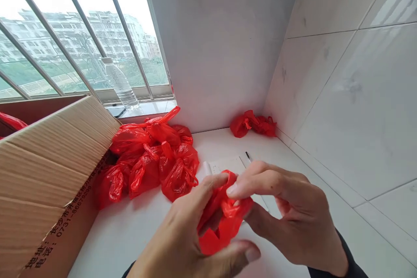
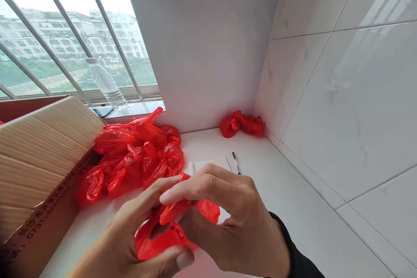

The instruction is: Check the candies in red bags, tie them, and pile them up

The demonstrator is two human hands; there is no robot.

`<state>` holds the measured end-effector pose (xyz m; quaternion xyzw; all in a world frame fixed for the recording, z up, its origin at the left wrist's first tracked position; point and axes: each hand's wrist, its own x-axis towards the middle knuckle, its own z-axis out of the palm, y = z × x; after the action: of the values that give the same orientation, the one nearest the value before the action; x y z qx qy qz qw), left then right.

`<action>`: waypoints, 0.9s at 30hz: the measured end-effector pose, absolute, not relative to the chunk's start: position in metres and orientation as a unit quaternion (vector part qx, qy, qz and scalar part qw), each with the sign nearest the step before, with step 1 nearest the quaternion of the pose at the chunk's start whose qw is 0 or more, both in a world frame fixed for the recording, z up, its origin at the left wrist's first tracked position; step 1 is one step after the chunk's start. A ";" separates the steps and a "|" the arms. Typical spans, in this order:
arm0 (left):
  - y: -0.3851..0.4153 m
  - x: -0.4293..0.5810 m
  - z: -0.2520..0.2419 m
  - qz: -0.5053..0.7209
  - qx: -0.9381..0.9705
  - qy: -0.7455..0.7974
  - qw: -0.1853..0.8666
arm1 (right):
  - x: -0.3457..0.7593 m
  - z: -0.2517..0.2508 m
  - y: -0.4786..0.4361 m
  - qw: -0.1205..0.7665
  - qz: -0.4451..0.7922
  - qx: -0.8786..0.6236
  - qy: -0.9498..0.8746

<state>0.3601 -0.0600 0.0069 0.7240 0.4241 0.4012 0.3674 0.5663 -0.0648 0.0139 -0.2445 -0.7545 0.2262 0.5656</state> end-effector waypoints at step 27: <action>-0.055 0.369 0.020 0.493 0.561 0.421 0.515 | 0.560 0.016 -0.046 0.489 0.247 -0.360 -0.755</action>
<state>0.3687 -0.0554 0.0205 0.5610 0.4208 0.4934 0.5145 0.5596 -0.0463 0.0164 -0.3604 -0.7545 0.2474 0.4894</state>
